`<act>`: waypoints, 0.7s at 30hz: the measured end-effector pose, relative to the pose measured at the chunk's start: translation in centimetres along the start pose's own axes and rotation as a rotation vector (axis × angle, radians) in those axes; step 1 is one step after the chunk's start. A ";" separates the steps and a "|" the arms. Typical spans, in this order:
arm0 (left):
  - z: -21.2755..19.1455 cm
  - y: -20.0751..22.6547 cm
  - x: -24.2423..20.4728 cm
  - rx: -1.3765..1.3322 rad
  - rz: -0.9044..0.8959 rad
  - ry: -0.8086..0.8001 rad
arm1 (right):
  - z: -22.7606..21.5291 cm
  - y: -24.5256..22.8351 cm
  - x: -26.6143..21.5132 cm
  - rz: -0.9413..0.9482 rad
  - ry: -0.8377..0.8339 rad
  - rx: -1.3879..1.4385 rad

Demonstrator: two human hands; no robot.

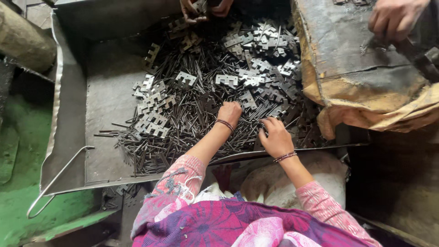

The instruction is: The person inserts metal rods into small metal brackets and places the assembled units into a large metal bin. The task is performed by hand with repetitive pick-and-insert motions.

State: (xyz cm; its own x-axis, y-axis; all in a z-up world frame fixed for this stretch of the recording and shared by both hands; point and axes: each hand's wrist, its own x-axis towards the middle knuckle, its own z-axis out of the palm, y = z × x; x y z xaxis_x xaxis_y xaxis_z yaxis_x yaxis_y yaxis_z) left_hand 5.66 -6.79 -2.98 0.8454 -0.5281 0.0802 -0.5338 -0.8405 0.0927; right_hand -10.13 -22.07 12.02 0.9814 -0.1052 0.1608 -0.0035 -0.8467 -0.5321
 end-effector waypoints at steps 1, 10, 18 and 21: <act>0.5 0.6 0.2 0.051 -0.011 0.002 | 0.0 0.1 0.0 0.011 -0.009 0.002; -4.1 -0.3 -1.2 -0.219 -0.155 -0.172 | -0.4 -0.2 0.0 0.048 -0.027 0.023; -9.7 -3.6 -7.2 -0.519 -0.279 -0.149 | -0.1 0.5 -0.2 0.051 -0.052 0.028; -9.3 -4.2 -8.5 -1.008 -0.459 -0.198 | 0.0 0.2 -0.3 0.063 -0.073 0.030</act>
State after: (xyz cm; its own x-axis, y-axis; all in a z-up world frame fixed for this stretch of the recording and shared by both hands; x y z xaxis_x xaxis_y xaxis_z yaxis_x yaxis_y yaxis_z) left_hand 0.57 2.31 5.19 0.9060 -0.2792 -0.3180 0.1329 -0.5258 0.8402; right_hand -10.41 -22.23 11.89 0.9907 -0.1191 0.0660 -0.0614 -0.8234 -0.5641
